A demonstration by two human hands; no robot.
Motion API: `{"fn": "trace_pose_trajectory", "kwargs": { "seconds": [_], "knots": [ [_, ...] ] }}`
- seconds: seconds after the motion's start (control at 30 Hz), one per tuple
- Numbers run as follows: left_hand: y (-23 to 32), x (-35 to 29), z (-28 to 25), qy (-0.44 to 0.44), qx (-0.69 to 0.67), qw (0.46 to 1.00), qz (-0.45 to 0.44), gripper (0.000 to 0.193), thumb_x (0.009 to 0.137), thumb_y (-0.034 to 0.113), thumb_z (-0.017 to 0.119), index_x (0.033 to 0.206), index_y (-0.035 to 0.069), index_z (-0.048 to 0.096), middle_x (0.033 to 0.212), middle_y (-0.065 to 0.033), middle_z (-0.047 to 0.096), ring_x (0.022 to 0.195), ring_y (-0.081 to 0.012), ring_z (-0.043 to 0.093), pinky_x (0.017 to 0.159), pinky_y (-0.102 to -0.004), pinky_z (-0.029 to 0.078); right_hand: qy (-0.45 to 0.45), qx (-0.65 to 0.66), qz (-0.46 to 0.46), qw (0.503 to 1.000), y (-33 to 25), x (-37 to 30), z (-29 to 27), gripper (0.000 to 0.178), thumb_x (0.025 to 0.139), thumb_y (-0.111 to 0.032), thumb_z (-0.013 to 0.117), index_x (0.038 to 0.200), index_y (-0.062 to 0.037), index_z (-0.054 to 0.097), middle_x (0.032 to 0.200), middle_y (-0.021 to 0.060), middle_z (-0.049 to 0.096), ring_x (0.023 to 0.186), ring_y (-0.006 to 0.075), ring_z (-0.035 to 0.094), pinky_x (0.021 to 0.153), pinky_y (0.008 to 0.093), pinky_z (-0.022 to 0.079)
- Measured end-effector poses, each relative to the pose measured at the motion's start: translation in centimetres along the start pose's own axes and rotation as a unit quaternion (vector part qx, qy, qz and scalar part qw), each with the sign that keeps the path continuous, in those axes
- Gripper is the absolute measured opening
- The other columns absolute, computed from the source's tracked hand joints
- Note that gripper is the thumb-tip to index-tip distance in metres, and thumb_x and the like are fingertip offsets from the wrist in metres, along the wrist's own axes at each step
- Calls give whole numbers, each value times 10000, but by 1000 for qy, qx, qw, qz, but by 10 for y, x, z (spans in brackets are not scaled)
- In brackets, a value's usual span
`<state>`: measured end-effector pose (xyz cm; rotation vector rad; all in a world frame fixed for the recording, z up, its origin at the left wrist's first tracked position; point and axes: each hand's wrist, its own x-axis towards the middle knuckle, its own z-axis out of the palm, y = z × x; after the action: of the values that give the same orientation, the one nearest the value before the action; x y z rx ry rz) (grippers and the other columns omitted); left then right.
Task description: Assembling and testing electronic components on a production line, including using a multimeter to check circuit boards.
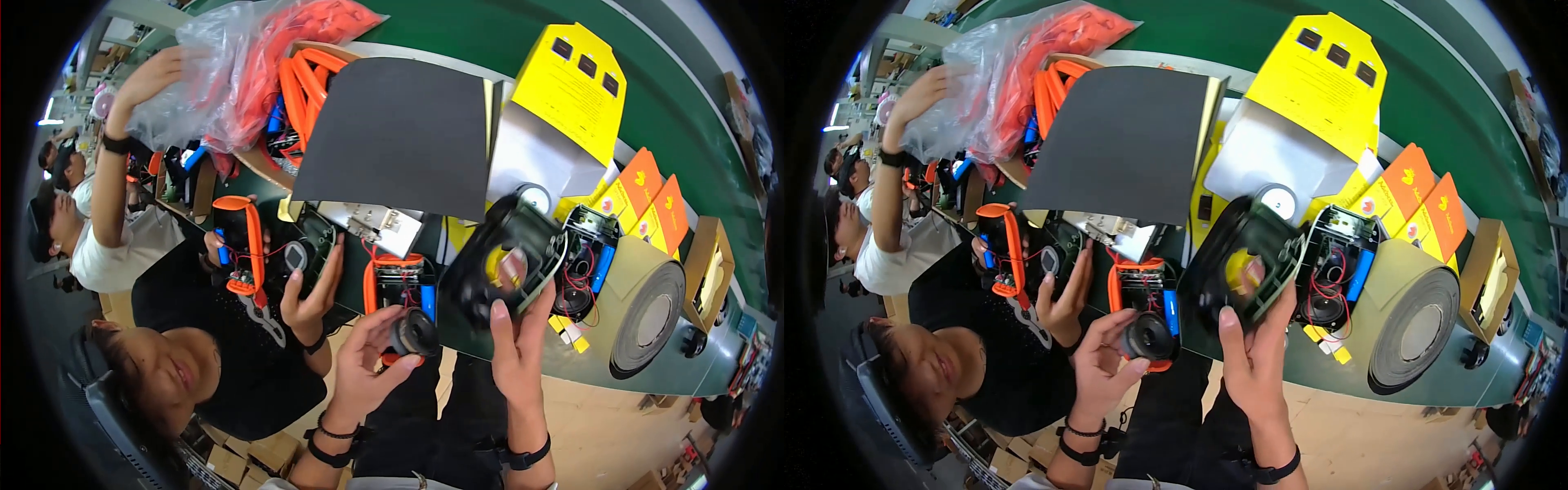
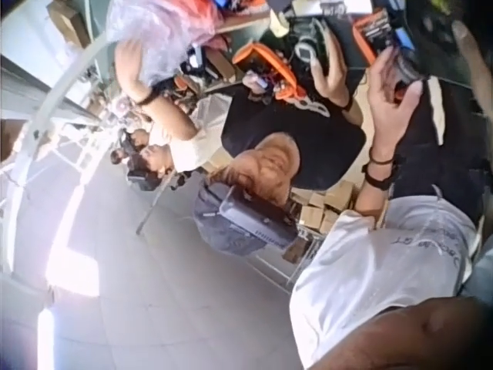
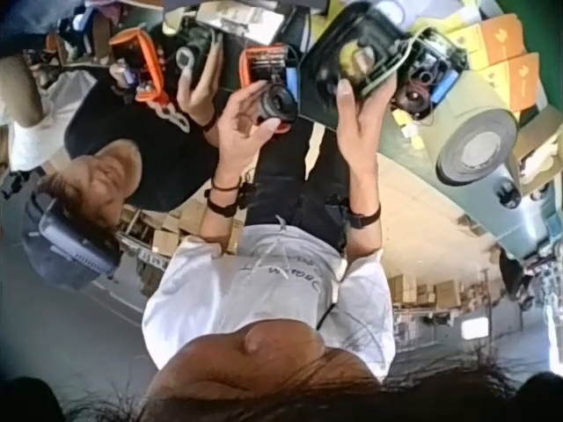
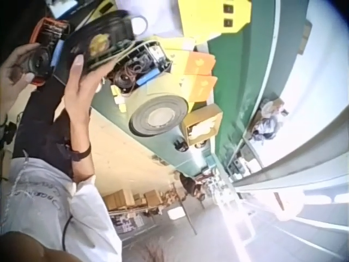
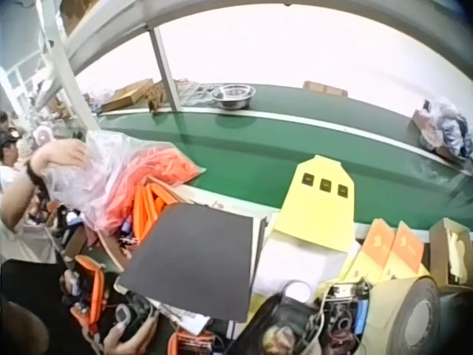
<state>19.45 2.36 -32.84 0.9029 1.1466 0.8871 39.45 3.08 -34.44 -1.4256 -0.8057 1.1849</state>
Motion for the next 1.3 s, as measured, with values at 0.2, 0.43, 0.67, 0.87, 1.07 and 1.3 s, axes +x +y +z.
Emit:
{"fn": "trace_pose_trajectory", "kwargs": {
  "seconds": [0.2, 0.43, 0.67, 0.87, 1.07, 1.3],
  "knots": [
    [-1, -2, -1, -1, 55, 997, -49, 505, 929, 67, 683, 1379, -51, 487, 1283, -137, 615, 1048, -170, 642, 933, -305, 510, 87, -322, -57, 941, 10, -23, -9, 454, 899, 21, 627, 1338, -20, 525, 1254, 161, 558, 1132, 274, 549, 954, 380, 460],
    [13, 15, -1, -23, 299, 952, 59, 509, 852, 146, 787, 1307, 20, 595, 1169, -149, 628, 1012, -266, 654, 874, -339, 528, 40, -495, -95, 863, 16, -10, -8, 423, 773, -4, 765, 1176, -38, 641, 1123, 120, 618, 1001, 330, 553, 895, 424, 455],
    [5, 12, 20, -104, 416, 894, 129, 533, 756, 156, 814, 1246, 72, 624, 1190, -53, 634, 973, -259, 600, 852, -360, 484, 81, -495, -53, 864, 17, 1, 7, 472, 717, 7, 805, 1151, -49, 627, 1035, 105, 663, 935, 316, 537, 812, 424, 443],
    [-12, 11, 39, -136, 499, 844, 140, 530, 753, 133, 778, 1248, 92, 593, 1237, -17, 603, 1038, -249, 557, 893, -373, 443, 55, -441, -55, 894, 20, -4, -5, 331, 738, -10, 803, 1028, -56, 651, 853, 57, 637, 835, 282, 558, 738, 404, 461],
    [-23, 24, 48, -139, 543, 811, 170, 522, 759, 76, 733, 1257, 99, 577, 1264, -17, 580, 1067, -254, 546, 921, -397, 429, 58, -387, -36, 920, -1, -16, -22, 184, 785, 1, 778, 918, -30, 655, 823, 76, 638, 755, 269, 604, 661, 372, 495],
    [-25, 24, 42, -166, 542, 805, 174, 471, 782, 53, 670, 1245, 82, 592, 1276, -29, 585, 1151, -249, 547, 963, -380, 423, -46, -451, 2, 891, 8, -3, -16, 393, 839, -31, 720, 1209, -54, 590, 1099, 145, 608, 829, 342, 682, 685, 438, 564]
  ]
}}
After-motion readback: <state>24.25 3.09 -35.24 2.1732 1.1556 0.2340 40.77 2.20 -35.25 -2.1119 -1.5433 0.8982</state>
